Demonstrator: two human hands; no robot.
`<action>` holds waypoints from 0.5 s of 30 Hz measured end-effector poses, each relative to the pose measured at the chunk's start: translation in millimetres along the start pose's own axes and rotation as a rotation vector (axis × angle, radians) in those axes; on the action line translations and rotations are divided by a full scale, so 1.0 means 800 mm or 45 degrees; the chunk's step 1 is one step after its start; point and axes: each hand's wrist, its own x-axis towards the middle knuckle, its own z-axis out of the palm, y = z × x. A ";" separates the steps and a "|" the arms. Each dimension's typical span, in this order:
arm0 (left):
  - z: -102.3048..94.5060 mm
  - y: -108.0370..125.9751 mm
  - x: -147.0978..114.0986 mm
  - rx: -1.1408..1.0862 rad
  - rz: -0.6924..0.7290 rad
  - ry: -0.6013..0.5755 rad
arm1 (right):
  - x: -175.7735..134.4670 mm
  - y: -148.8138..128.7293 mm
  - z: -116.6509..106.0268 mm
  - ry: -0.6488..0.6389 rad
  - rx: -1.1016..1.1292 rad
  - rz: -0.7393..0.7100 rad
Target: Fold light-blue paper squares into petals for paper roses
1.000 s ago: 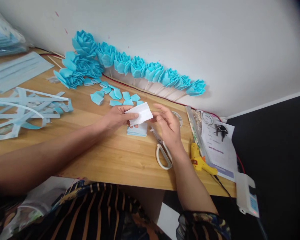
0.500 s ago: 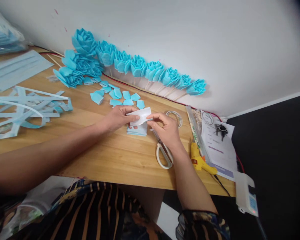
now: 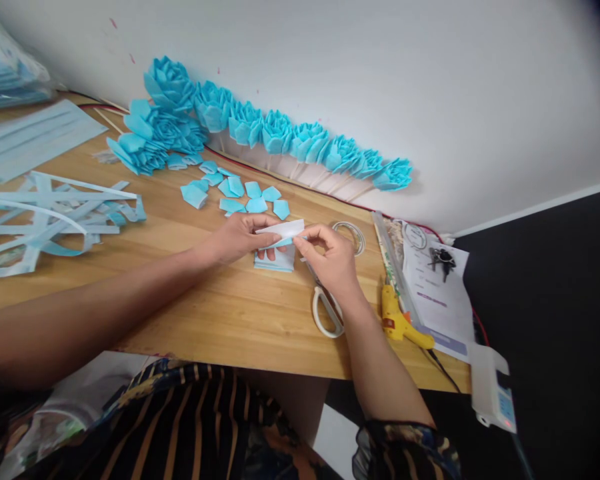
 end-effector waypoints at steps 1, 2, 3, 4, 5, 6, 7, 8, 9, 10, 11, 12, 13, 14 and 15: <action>0.000 0.000 0.000 0.013 0.006 -0.007 | 0.000 -0.001 0.000 0.009 -0.006 0.006; 0.000 0.000 0.000 0.025 0.013 -0.013 | 0.000 -0.002 0.001 0.017 -0.005 0.014; 0.000 -0.001 0.000 0.034 0.021 -0.017 | 0.000 -0.002 0.001 0.024 0.002 0.022; 0.000 -0.002 0.000 0.037 0.026 -0.018 | 0.000 -0.002 0.001 0.027 0.014 0.028; -0.001 -0.003 0.001 0.035 0.030 -0.019 | 0.000 -0.002 0.002 0.028 0.026 0.034; -0.001 -0.003 0.001 0.031 0.033 -0.021 | 0.000 -0.001 0.002 0.029 0.039 0.040; -0.001 -0.004 0.001 0.029 0.034 -0.026 | 0.000 0.000 0.002 0.029 0.052 0.046; -0.002 -0.005 0.001 0.028 0.035 -0.027 | 0.000 0.002 0.003 0.026 0.067 0.053; -0.002 -0.006 0.001 0.029 0.035 -0.030 | -0.001 0.003 0.003 0.019 0.082 0.058; -0.002 -0.006 0.001 0.031 0.033 -0.028 | -0.001 0.005 0.004 0.012 0.095 0.061; -0.002 -0.006 0.001 0.030 0.032 -0.020 | -0.001 0.006 0.004 0.004 0.105 0.059; -0.001 -0.005 0.001 0.027 0.033 -0.006 | -0.001 0.007 0.004 -0.004 0.109 0.054; -0.001 -0.005 0.001 0.026 0.036 0.007 | -0.001 0.008 0.004 -0.010 0.107 0.048; 0.000 -0.004 0.001 0.029 0.041 0.019 | -0.001 0.008 0.005 -0.012 0.102 0.041; 0.001 -0.003 0.001 0.039 0.047 0.030 | -0.001 0.008 0.005 -0.013 0.096 0.037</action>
